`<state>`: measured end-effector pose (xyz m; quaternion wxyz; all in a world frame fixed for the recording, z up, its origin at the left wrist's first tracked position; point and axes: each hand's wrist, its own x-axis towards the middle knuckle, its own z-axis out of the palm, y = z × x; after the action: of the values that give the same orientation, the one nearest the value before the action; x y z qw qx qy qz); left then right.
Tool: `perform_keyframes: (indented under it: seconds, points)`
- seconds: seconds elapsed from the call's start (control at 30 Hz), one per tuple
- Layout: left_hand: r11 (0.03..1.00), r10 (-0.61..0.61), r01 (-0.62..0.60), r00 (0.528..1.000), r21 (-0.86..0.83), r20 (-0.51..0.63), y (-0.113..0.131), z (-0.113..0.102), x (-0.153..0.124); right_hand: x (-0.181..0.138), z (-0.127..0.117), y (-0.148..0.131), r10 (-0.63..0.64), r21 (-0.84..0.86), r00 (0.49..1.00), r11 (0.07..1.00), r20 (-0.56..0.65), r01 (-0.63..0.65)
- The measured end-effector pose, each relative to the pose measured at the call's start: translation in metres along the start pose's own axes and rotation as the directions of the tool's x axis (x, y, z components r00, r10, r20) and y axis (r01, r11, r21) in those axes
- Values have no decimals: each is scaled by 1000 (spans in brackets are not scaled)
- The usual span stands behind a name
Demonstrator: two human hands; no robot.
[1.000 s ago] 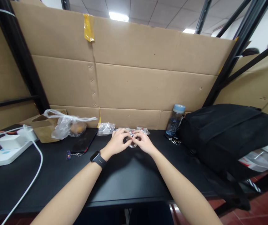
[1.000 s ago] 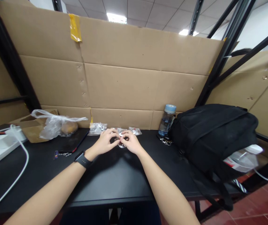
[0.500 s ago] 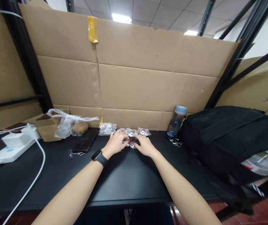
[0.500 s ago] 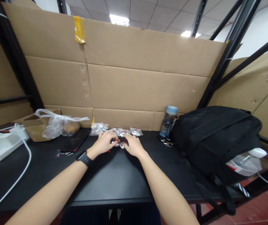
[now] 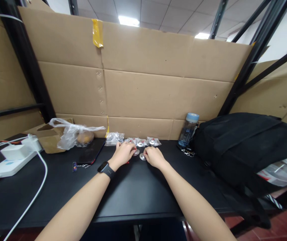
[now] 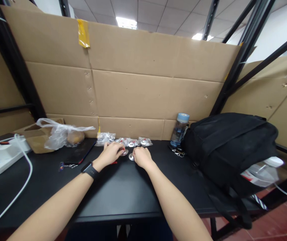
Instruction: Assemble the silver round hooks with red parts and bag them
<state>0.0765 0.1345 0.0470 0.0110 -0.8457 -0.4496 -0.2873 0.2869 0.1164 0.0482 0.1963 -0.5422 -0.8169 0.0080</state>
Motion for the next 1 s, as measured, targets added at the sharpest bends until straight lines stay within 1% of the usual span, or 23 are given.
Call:
perform_keyframes:
  seconds: [0.1, 0.2, 0.27, 0.37, 0.47, 0.53, 0.67, 0.83, 0.9, 1.0]
  points:
    - [999, -24, 24, 1000, -25, -3, -1, -3, 1, 3, 3, 5, 1, 249, 995, 968, -100, 24]
    - [992, -96, 94, 995, -84, -23, -2, -9, 4, 7, 4, 6, 17, 481, 979, 872, -204, 85]
    - [976, -151, 145, 988, -164, -27, -1, -13, 6, 9, 5, 4, 61, 591, 969, 801, -241, 97]
    - [930, -199, 184, 980, -319, -17, 1, -14, 9, 11, 9, 1, 132, 692, 958, 717, -255, 85]
    - [881, -188, 168, 982, -443, 0, 4, -11, 11, 11, 15, -1, 167, 748, 959, 661, -230, 64]
    - [866, -165, 146, 986, -478, 3, 5, -9, 11, 11, 18, -2, 174, 793, 967, 608, -184, 42]
    - [859, -149, 135, 989, -494, 10, 8, -9, 10, 8, 17, -8, 175, 902, 982, 432, -73, -10]
    - [849, -173, 159, 985, -504, 19, 11, -9, 10, 3, 12, -16, 184, 966, 982, 245, 31, -77]
    - [851, -180, 164, 984, -499, 17, 10, -7, 10, 2, 11, -17, 179, 975, 982, 201, 56, -92]
    - [847, -184, 170, 983, -503, 23, 7, -4, 10, 1, 11, -17, 181, 979, 981, 177, 73, -105]
